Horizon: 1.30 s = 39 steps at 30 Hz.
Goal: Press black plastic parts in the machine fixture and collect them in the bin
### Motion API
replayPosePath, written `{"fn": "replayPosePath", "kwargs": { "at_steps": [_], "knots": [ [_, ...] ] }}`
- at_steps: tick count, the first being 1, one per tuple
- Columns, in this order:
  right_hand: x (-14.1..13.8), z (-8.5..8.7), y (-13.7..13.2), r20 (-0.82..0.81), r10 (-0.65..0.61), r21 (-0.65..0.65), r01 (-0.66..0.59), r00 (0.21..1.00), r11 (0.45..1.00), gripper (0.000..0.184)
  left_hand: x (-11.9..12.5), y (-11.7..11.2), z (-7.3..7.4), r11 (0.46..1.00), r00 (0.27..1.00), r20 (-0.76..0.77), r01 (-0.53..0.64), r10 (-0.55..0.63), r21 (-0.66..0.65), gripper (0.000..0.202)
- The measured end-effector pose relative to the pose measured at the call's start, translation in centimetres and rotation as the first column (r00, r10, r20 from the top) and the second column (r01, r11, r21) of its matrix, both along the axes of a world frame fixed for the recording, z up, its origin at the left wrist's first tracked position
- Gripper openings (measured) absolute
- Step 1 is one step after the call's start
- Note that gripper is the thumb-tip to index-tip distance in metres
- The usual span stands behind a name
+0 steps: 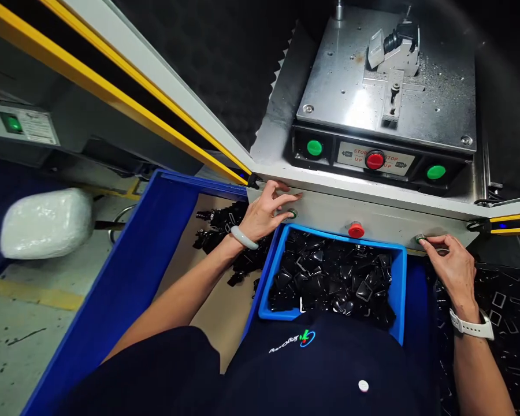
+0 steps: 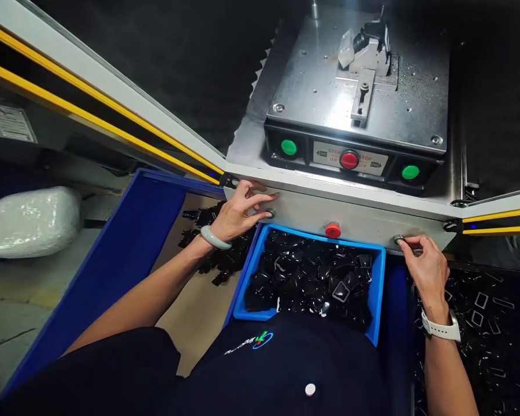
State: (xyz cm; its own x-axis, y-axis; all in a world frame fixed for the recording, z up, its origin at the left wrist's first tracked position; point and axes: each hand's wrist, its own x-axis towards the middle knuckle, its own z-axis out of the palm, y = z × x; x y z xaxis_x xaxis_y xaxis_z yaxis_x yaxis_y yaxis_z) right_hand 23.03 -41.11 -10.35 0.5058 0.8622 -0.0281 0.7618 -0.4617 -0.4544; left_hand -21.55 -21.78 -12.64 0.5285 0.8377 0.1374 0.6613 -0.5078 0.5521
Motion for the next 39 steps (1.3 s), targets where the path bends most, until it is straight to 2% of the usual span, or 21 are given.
{"fn": "replayPosePath", "kwargs": {
  "at_steps": [3,6,8,11,12,14,17,18,20,24,28,31,35,37,39],
  "knots": [
    [-0.5,-0.1,0.0,0.046,-0.050,-0.018,0.051,0.998,0.999,0.053,0.6,-0.8,-0.2,0.994,0.995,-0.030,-0.090,0.092,0.061,0.040],
    [-1.5,-0.2,-0.6,0.156,-0.025,0.066,0.015,0.987,0.998,0.050,0.5,-2.4,-0.9,0.974,0.977,0.054,-0.209,0.205,0.082,0.034],
    [-2.5,-0.8,-1.3,0.228,0.083,0.132,-0.115,0.970,0.985,0.047,-0.2,-3.5,-1.7,0.951,0.949,0.135,-0.297,0.284,0.090,0.030],
    [-3.8,-2.8,-2.4,0.232,0.387,0.079,-0.414,0.893,0.907,0.046,-2.8,-4.5,-2.9,0.891,0.888,0.185,-0.443,0.420,0.102,0.026],
    [-4.1,-3.7,-2.6,0.217,0.465,0.044,-0.484,0.858,0.874,0.046,-4.1,-4.6,-3.3,0.860,0.861,0.174,-0.499,0.478,0.104,0.025],
    [-4.4,-5.1,-3.0,0.197,0.535,0.002,-0.546,0.821,0.838,0.047,-7.4,-4.5,-4.0,0.777,0.781,0.081,-0.624,0.619,0.083,0.026],
    [-4.4,-6.1,-3.5,0.145,0.512,0.011,-0.519,0.846,0.855,0.045,-12.8,-3.8,-5.1,0.602,0.590,-0.198,-0.798,0.783,0.004,0.035],
    [-4.4,-6.1,-3.7,0.130,0.495,0.023,-0.501,0.859,0.865,0.046,-14.4,-3.6,-5.5,0.548,0.531,-0.277,-0.836,0.800,-0.019,0.038],
    [-4.3,-5.7,-4.0,0.105,0.473,0.035,-0.478,0.875,0.878,0.050,-17.0,-3.3,-6.5,0.476,0.461,-0.379,-0.877,0.802,-0.059,0.037],
    [-3.8,-4.8,-4.2,0.039,0.482,0.008,-0.482,0.876,0.876,0.058,-19.0,-3.6,-9.1,0.390,0.403,-0.486,-0.911,0.776,-0.133,0.028],
    [-3.1,-4.4,-3.9,-0.061,0.473,0.002,-0.474,0.879,0.880,0.059,-19.0,-4.7,-10.8,0.362,0.388,-0.487,-0.920,0.782,-0.152,0.017],
    [-3.1,-3.8,-3.7,-0.115,0.433,0.017,-0.434,0.894,0.901,0.062,-19.0,-5.6,-10.5,0.363,0.388,-0.440,-0.920,0.810,-0.144,0.011],
    [-4.5,-1.9,-3.5,-0.119,0.329,0.039,-0.327,0.937,0.944,0.065,-18.3,-6.1,-8.4,0.413,0.425,-0.291,-0.905,0.857,-0.105,0.013],
    [-5.6,-0.7,-3.2,-0.134,0.276,0.036,-0.273,0.952,0.961,0.066,-16.9,-6.1,-7.0,0.446,0.450,-0.193,-0.892,0.872,-0.065,0.013],
    [-7.1,0.6,-2.4,-0.168,0.216,0.044,-0.211,0.962,0.976,0.064,-14.5,-6.1,-5.4,0.508,0.508,-0.006,-0.861,0.861,-0.031,0.023]
  ]
}}
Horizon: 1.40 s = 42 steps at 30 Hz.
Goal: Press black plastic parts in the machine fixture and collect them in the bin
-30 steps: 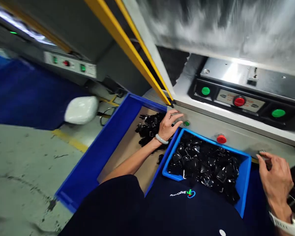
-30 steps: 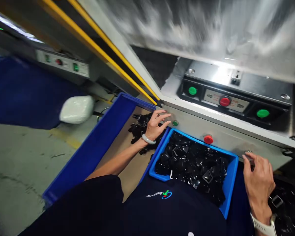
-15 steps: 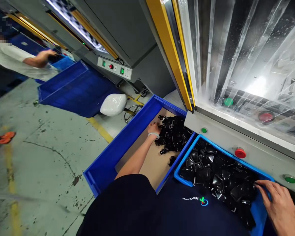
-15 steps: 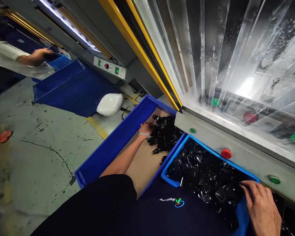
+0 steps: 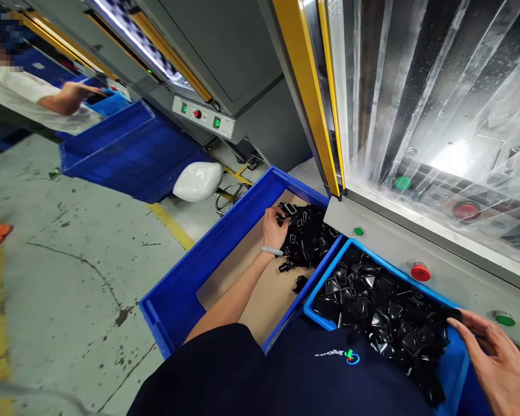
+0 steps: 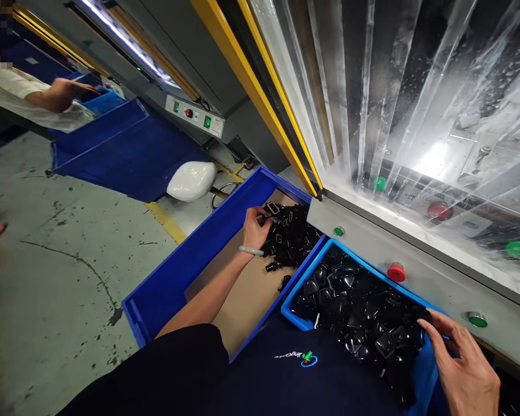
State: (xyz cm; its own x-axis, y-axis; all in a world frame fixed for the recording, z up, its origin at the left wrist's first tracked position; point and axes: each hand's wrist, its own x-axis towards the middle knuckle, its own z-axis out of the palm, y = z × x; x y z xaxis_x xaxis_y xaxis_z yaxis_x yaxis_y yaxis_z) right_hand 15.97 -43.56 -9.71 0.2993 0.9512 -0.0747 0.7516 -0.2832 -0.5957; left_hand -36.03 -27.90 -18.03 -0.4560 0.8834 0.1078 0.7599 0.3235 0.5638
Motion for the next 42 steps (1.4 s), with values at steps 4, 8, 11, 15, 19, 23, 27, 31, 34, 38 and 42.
{"fn": "replayPosePath", "kwargs": {
  "at_steps": [4,8,11,15,19,23,27,31,34,38,42],
  "knots": [
    [-3.8,2.6,2.4,-0.186,0.029,0.114,-0.008,0.982,0.993,0.045,7.5,-0.5,4.0,0.865,0.945,0.031,0.286,-0.327,0.411,0.041],
    [-8.0,5.0,5.4,-0.334,0.164,0.291,-0.064,0.928,0.954,0.026,15.5,-1.1,7.7,0.647,0.770,-0.078,0.582,-0.633,0.493,0.036],
    [-10.1,6.3,7.3,-0.343,0.200,0.353,-0.072,0.918,0.933,0.018,20.0,-1.3,9.3,0.489,0.619,-0.058,0.670,-0.783,0.558,0.040],
    [-10.6,6.8,8.7,-0.367,0.223,0.331,-0.097,0.903,0.939,0.016,23.9,-1.2,10.1,0.378,0.482,-0.005,0.692,-0.876,0.615,0.042],
    [-9.4,6.3,9.1,-0.401,0.162,0.257,-0.059,0.902,0.965,0.022,25.8,-0.9,10.4,0.395,0.397,0.145,0.674,-0.906,0.624,0.045],
    [-8.2,5.9,9.9,-0.396,0.087,0.239,0.011,0.914,0.971,0.028,27.1,0.4,11.1,0.549,0.279,0.514,0.665,-0.811,0.506,0.030],
    [-6.2,7.4,13.5,-0.379,0.139,0.256,-0.041,0.915,0.966,0.032,28.5,4.4,12.4,0.644,0.287,0.615,0.583,-0.734,0.496,0.013],
    [-3.1,11.7,22.4,-0.130,0.177,0.401,-0.111,0.976,0.909,0.038,29.9,11.8,14.1,0.621,0.366,0.502,0.474,-0.784,0.624,0.011],
    [-1.5,14.4,31.5,0.163,-0.108,0.510,0.010,0.981,0.860,0.072,31.6,18.2,15.3,0.606,0.444,0.429,0.420,-0.787,0.676,0.011],
    [-0.4,15.6,39.3,0.203,-0.137,0.412,0.042,0.970,0.910,0.093,34.6,25.2,17.2,0.696,0.517,0.475,0.434,-0.712,0.571,0.011],
    [0.9,16.1,33.7,0.286,0.064,0.461,-0.196,0.956,0.865,0.066,38.0,30.3,18.9,0.720,0.544,0.473,0.488,-0.693,0.493,0.022]
  ]
}}
